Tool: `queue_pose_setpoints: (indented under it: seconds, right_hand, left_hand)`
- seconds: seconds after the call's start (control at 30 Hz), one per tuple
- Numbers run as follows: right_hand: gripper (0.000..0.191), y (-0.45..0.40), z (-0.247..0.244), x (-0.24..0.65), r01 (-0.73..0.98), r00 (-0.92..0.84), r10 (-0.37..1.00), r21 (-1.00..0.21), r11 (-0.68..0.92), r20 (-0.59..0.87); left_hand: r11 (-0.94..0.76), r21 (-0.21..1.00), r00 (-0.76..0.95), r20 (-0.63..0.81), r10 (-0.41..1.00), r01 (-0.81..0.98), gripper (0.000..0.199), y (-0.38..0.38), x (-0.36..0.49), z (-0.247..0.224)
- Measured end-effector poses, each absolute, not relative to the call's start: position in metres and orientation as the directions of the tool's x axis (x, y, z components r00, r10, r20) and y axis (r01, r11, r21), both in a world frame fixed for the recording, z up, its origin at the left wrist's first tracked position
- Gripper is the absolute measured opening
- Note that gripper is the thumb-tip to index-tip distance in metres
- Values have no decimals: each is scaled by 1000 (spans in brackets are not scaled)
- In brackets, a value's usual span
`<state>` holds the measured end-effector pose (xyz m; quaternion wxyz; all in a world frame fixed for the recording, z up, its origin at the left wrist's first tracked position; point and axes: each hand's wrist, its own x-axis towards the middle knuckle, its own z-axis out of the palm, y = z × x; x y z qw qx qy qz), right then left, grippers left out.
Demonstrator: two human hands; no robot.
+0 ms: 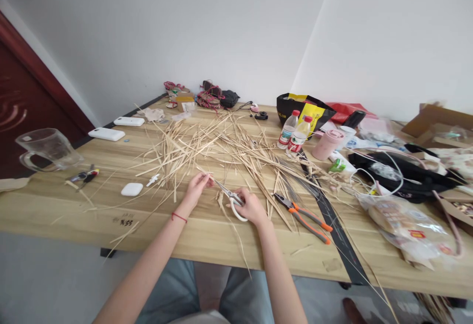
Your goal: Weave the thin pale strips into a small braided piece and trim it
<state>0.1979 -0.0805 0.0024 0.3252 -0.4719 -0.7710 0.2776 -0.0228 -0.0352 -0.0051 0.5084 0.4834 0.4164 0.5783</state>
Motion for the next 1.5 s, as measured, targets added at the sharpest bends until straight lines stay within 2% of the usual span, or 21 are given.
queue_pose_setpoints:
  seconds: [0.93, 1.5]
  right_hand:
    - [34, -81, 1, 198, 549, -350, 902, -725, 415, 251]
    - [38, -82, 3, 197, 543, -336, 911, -741, 396, 241]
  left_hand:
    - [-155, 983, 51, 161, 986, -97, 30, -38, -22, -2]
    - [-151, 978, 28, 156, 987, -143, 30, -42, -19, 2]
